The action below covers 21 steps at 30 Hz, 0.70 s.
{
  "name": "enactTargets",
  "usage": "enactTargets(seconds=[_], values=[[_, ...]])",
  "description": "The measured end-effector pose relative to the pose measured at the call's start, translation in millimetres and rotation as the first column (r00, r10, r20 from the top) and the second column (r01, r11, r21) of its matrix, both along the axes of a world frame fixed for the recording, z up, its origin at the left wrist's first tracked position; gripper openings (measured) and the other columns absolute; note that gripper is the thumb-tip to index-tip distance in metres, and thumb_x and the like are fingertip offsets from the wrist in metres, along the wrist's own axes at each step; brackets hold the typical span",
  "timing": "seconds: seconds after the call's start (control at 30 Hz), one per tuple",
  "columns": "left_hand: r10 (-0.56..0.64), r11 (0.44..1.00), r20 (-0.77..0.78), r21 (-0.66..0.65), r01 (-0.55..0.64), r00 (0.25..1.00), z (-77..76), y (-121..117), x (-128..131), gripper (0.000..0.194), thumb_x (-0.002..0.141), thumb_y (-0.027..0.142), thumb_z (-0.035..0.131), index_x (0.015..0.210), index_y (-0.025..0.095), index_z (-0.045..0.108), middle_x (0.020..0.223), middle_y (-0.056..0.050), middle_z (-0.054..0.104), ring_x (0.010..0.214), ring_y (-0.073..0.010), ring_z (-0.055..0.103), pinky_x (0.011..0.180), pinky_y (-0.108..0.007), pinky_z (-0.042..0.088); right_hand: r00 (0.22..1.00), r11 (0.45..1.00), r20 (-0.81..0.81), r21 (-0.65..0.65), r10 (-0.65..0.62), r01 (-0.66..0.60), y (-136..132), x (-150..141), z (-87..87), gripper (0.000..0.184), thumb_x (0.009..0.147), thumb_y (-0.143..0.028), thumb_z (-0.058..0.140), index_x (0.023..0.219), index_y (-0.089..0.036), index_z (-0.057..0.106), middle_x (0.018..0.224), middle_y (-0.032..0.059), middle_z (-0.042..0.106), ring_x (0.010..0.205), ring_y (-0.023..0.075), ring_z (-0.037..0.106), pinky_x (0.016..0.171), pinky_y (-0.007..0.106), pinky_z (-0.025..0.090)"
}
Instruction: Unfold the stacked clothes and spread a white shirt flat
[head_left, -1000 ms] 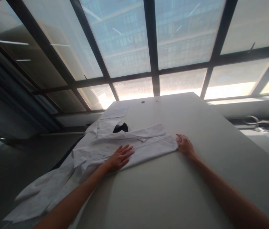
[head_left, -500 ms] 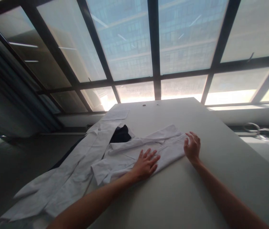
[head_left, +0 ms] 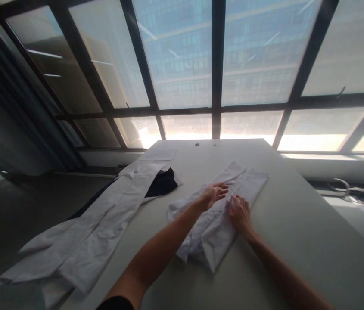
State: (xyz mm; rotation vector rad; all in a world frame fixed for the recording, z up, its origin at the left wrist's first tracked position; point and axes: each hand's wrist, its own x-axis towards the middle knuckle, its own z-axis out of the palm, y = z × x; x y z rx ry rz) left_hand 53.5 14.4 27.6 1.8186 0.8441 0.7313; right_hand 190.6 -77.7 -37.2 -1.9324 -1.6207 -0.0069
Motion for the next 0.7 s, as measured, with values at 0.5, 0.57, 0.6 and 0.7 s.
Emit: enactTargets(seconds=[0.5, 0.57, 0.6, 0.7], values=[[0.392, 0.831, -0.481, 0.551, -0.078, 0.784, -45.1, 129.1, -260.5, 0.042, 0.092, 0.029, 0.046, 0.127, 0.018, 0.066, 0.140, -0.005, 0.061, 0.136, -0.0204, 0.051, 0.117, -0.037, 0.036, 0.973, 0.951, 0.207, -0.309, 0.099, -0.031, -10.5, -15.1, 4.4, 0.056, 0.104, -0.039, 0.033, 0.152, -0.011, 0.041, 0.159, 0.0173, 0.034, 0.149, 0.0306, 0.023, 0.120, 0.047, 0.012], [0.465, 0.818, -0.477, 0.554, -0.156, 0.746, -47.0, 141.6, -257.0, 0.042, 0.093, 0.026, 0.043, 0.127, 0.017, 0.066, 0.140, -0.006, 0.060, 0.137, -0.0202, 0.050, 0.118, -0.037, 0.035, 0.974, 0.946, 0.200, -0.321, 0.103, -0.035, -10.6, -14.1, 5.8, 0.056, 0.104, -0.039, 0.033, 0.152, -0.011, 0.040, 0.160, 0.0171, 0.033, 0.149, 0.0303, 0.023, 0.120, 0.047, 0.011], [0.494, 0.808, -0.472, 0.559, -0.185, 0.731, -47.1, 147.3, -254.8, 0.042, 0.093, 0.024, 0.042, 0.127, 0.016, 0.066, 0.140, -0.006, 0.061, 0.137, -0.0204, 0.049, 0.118, -0.037, 0.034, 0.975, 0.944, 0.196, -0.328, 0.104, -0.035, -10.5, -13.7, 6.2, 0.057, 0.104, -0.039, 0.033, 0.152, -0.011, 0.040, 0.160, 0.0169, 0.032, 0.149, 0.0302, 0.022, 0.120, 0.047, 0.011], [0.552, 0.779, -0.452, 0.580, -0.238, 0.701, -46.5, 159.5, -250.0, 0.043, 0.093, 0.020, 0.040, 0.128, 0.016, 0.065, 0.138, -0.007, 0.063, 0.136, -0.0215, 0.050, 0.117, -0.038, 0.035, 0.976, 0.940, 0.192, -0.341, 0.102, -0.031, -10.0, -13.2, 6.5, 0.057, 0.103, -0.040, 0.033, 0.153, -0.013, 0.040, 0.161, 0.0156, 0.032, 0.150, 0.0300, 0.022, 0.120, 0.048, 0.012]])
